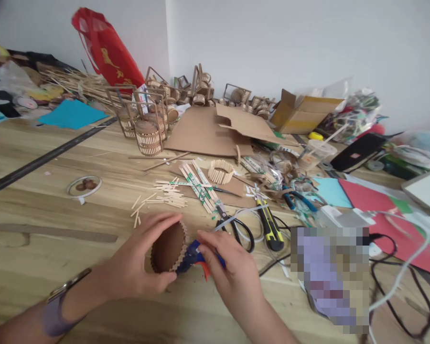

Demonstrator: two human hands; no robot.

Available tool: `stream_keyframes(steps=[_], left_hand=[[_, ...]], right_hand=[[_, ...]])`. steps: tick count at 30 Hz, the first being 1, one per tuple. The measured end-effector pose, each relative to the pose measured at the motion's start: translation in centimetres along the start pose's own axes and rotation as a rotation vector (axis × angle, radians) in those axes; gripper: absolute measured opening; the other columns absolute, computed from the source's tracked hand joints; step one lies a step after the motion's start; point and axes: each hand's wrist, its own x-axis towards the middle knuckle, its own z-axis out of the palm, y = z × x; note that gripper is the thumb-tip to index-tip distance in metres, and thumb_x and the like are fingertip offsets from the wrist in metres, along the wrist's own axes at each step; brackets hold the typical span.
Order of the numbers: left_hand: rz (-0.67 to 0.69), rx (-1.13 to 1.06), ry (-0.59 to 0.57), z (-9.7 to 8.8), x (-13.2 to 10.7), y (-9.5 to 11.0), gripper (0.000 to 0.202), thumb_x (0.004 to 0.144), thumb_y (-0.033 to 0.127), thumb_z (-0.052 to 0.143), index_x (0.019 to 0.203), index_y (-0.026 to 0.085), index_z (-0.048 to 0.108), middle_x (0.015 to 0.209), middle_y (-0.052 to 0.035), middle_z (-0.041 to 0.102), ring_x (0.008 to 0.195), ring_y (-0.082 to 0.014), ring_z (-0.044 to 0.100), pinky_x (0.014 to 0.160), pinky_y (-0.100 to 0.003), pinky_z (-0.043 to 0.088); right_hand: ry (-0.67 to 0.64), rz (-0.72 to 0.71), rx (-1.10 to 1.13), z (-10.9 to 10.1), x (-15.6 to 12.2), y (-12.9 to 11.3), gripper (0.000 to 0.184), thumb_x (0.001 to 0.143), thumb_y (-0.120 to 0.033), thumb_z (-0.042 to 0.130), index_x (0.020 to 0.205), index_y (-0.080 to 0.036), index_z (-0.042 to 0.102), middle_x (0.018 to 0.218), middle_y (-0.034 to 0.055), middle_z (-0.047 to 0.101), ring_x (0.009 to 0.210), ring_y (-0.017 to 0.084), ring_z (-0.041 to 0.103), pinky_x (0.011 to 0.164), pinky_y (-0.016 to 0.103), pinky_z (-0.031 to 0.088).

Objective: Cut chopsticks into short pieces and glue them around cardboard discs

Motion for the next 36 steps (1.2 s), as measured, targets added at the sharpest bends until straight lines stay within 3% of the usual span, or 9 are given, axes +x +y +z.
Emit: stream_keyframes(steps=[7,14,18,36], left_hand=[[0.126,0.047,-0.030,0.6,-0.4,0.2,0.091,0.063,0.021,0.068,0.144,0.024,0.027,0.135,-0.0118,0.045,0.122,-0.0320,0.042,0.104,-0.050,0.039],[0.159,0.084,-0.013,0.7,-0.6,0.0,0.092,0.059,0.025,0.071,0.143,0.022,0.032,0.131,-0.0114,0.048,0.116,-0.0315,0.045,0.101,-0.048,0.041],[0.165,0.079,0.008,0.7,-0.6,0.1,0.090,0.059,0.026,0.071,0.141,0.020,0.036,0.130,-0.0111,0.051,0.113,-0.0309,0.048,0.100,-0.047,0.042],[0.144,0.082,0.005,0.8,-0.5,0.4,0.082,0.056,0.021,0.066,0.134,0.016,0.041,0.125,-0.0129,0.052,0.114,-0.0309,0.047,0.099,-0.046,0.044]], right_hand=[[0.035,0.079,0.260,0.5,0.1,-0.4,0.013,0.085,-0.018,0.067,0.088,-0.025,0.076,0.080,0.0021,0.076,0.074,0.016,0.072,0.067,0.022,0.058],[0.011,0.273,0.470,1.3,-0.3,-0.5,0.009,0.082,-0.029,0.071,0.077,-0.022,0.074,0.072,0.0028,0.072,0.057,0.013,0.064,0.046,0.019,0.050],[0.034,0.305,0.572,1.7,-0.6,-0.6,0.011,0.080,-0.031,0.074,0.074,-0.021,0.073,0.069,0.0024,0.070,0.057,0.013,0.062,0.048,0.019,0.049],[0.070,0.246,0.521,2.8,-1.9,-0.8,0.007,0.087,-0.022,0.065,0.084,-0.024,0.070,0.074,0.0007,0.066,0.066,0.013,0.062,0.059,0.020,0.050]])
